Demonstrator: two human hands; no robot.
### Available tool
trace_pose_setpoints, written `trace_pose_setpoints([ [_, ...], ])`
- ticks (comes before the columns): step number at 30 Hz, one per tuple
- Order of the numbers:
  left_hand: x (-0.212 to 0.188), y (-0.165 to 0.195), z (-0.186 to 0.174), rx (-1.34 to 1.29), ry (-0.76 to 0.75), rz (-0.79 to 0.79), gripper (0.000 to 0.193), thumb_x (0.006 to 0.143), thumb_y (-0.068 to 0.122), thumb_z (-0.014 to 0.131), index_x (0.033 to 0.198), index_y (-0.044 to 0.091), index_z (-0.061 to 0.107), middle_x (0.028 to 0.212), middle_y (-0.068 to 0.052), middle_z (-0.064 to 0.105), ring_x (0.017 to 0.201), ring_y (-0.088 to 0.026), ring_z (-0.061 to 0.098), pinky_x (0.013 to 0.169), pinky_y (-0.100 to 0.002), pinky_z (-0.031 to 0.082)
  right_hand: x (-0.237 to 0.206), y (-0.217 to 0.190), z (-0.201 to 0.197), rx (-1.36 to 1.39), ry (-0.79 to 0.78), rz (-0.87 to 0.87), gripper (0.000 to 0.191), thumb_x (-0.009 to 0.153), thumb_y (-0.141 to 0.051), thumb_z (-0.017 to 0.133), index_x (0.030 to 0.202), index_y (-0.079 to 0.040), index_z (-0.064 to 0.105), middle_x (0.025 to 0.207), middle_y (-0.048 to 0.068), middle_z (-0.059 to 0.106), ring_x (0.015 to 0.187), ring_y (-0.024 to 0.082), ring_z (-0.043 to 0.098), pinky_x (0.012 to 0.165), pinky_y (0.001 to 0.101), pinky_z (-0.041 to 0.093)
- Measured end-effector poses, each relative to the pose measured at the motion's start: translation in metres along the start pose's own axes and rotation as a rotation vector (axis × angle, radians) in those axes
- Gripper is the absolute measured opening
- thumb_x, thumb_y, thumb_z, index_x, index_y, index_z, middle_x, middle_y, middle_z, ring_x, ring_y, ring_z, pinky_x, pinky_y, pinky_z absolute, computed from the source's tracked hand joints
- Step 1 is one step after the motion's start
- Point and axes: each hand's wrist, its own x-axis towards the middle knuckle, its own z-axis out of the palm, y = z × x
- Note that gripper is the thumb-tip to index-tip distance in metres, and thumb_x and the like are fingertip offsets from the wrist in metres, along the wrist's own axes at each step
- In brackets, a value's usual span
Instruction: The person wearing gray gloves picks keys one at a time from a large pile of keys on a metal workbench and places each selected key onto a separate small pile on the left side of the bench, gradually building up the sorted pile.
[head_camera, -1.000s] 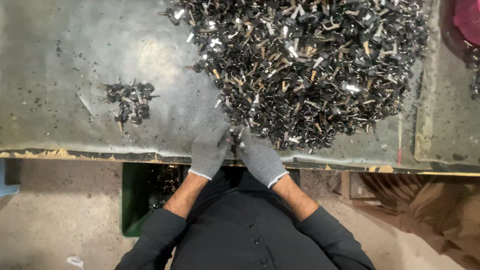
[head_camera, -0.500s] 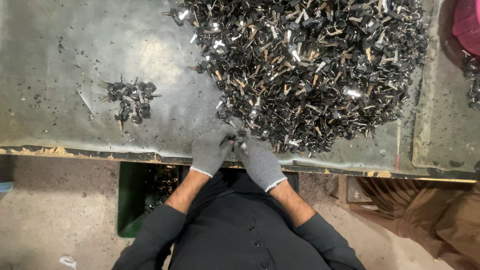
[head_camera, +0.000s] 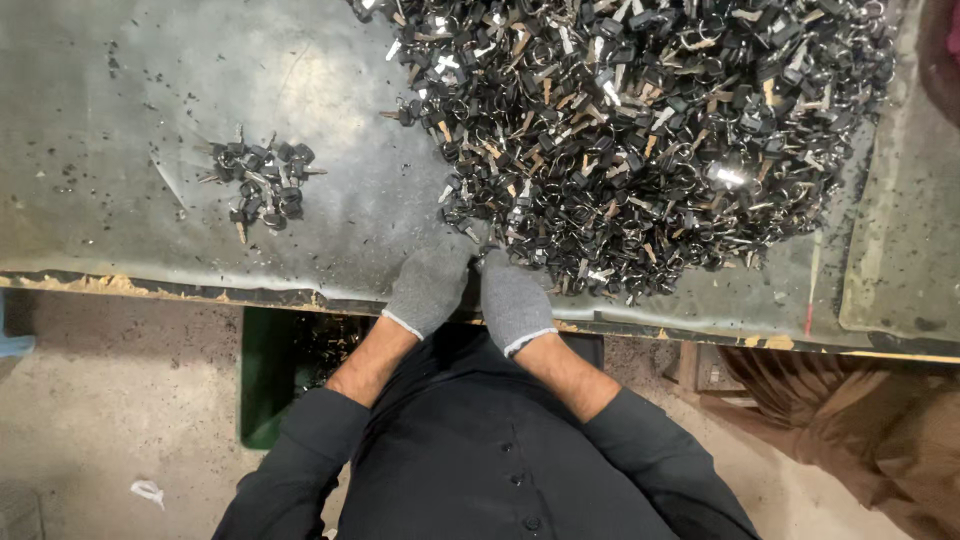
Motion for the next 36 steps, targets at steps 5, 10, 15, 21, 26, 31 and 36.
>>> trace_pose_setpoints([
  [5, -0.003, 0.009, 0.004, 0.068, 0.026, 0.027, 0.042, 0.086, -0.001, 0.060, 0.128, -0.002, 0.060, 0.105, -0.022, 0.066, 0.091, -0.040, 0.065, 0.076, -0.050, 0.055, 0.001, -0.002, -0.001, -0.008, 0.040, -0.054, 0.019, 0.090, -0.006, 0.057, 0.108, 0.002, 0.057, 0.084, 0.023, 0.073, 0.077, 0.039, 0.075, 0.063, 0.0490, 0.059],
  [10, 0.002, 0.012, 0.000, -0.009, 0.028, -0.128, 0.026, 0.081, 0.001, 0.063, 0.106, 0.005, 0.064, 0.097, -0.020, 0.069, 0.096, -0.041, 0.067, 0.083, -0.051, 0.054, -0.002, 0.010, -0.011, -0.083, -0.076, -0.063, 0.020, 0.103, -0.021, 0.056, 0.110, -0.002, 0.058, 0.085, 0.019, 0.072, 0.075, 0.036, 0.075, 0.063, 0.0468, 0.059],
  [15, 0.007, 0.013, -0.004, 0.028, -0.095, -0.138, 0.021, 0.081, 0.005, 0.069, 0.101, 0.003, 0.063, 0.097, -0.021, 0.067, 0.097, -0.043, 0.066, 0.083, -0.052, 0.052, -0.004, 0.015, -0.013, -0.137, 0.119, -0.129, 0.045, 0.094, -0.014, 0.057, 0.136, -0.002, 0.051, 0.087, 0.021, 0.071, 0.071, 0.037, 0.074, 0.055, 0.0462, 0.060],
  [21, 0.000, 0.021, -0.005, -0.018, 0.051, -0.191, 0.031, 0.080, 0.007, 0.070, 0.110, 0.007, 0.068, 0.096, -0.018, 0.071, 0.090, -0.040, 0.069, 0.078, -0.051, 0.054, 0.006, 0.029, -0.018, 0.239, -0.202, 0.009, 0.039, 0.101, -0.026, 0.057, 0.127, 0.000, 0.048, 0.084, 0.028, 0.072, 0.081, 0.046, 0.072, 0.072, 0.0552, 0.057],
  [26, -0.003, 0.013, 0.005, 0.040, 0.092, -0.058, 0.025, 0.080, 0.007, 0.070, 0.105, 0.008, 0.069, 0.093, -0.014, 0.071, 0.085, -0.037, 0.070, 0.074, -0.049, 0.055, 0.002, 0.024, -0.008, 0.022, -0.122, -0.050, 0.026, 0.103, -0.021, 0.056, 0.117, 0.000, 0.053, 0.084, 0.022, 0.072, 0.076, 0.041, 0.074, 0.068, 0.0518, 0.059],
  [31, -0.003, 0.010, 0.009, 0.104, 0.046, -0.033, 0.011, 0.086, 0.009, 0.070, 0.097, 0.008, 0.068, 0.089, -0.013, 0.069, 0.077, -0.034, 0.069, 0.068, -0.047, 0.055, 0.001, 0.016, -0.010, 0.027, -0.045, -0.078, 0.052, 0.094, -0.011, 0.057, 0.144, -0.003, 0.046, 0.077, 0.019, 0.071, 0.066, 0.035, 0.074, 0.057, 0.0462, 0.060],
  [36, -0.004, 0.009, 0.008, 0.071, 0.129, -0.001, 0.015, 0.082, 0.007, 0.069, 0.097, 0.009, 0.068, 0.087, -0.012, 0.068, 0.077, -0.035, 0.069, 0.067, -0.047, 0.055, 0.000, 0.014, -0.022, 0.111, -0.101, -0.001, 0.053, 0.097, -0.017, 0.055, 0.148, -0.008, 0.043, 0.075, 0.017, 0.071, 0.068, 0.037, 0.074, 0.062, 0.0488, 0.059],
])
